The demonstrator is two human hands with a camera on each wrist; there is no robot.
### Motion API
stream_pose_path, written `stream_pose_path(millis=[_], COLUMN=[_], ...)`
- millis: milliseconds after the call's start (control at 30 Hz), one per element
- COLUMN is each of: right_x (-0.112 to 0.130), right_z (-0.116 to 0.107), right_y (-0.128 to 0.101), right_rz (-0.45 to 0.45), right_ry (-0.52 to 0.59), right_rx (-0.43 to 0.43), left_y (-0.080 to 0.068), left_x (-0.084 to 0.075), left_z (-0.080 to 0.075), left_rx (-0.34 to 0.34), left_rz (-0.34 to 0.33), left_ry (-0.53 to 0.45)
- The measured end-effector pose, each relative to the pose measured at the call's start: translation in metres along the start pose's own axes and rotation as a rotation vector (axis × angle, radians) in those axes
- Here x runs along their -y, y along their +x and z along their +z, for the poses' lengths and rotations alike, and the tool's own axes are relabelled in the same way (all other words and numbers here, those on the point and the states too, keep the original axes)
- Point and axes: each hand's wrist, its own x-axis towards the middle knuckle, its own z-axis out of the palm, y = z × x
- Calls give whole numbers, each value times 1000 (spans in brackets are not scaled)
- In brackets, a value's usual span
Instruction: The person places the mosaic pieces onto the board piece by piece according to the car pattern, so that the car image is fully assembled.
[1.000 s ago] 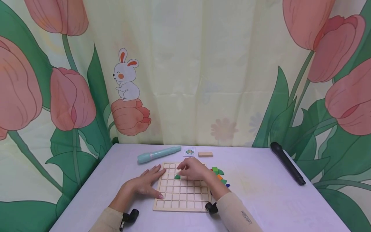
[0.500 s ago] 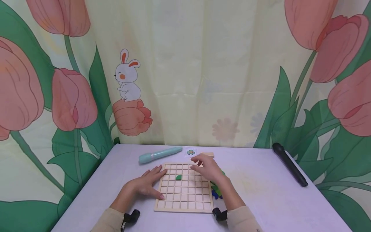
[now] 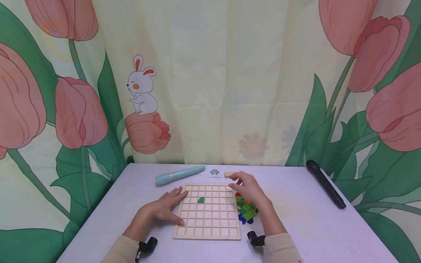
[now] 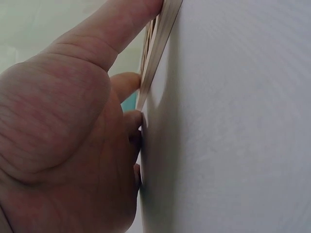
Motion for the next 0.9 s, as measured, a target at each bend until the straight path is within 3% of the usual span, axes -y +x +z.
stream_pose_path(millis=[367, 900], right_x=[-32, -49], right_z=[1, 7], right_y=[1, 3], right_rz=[234, 251], right_ry=[-31, -88], right_rx=[-4, 1], left_y=[-1, 0], left_x=[1, 2], left_z=[1, 1], left_rx=[1, 1], left_rz=[-3, -9], left_ry=[-7, -6])
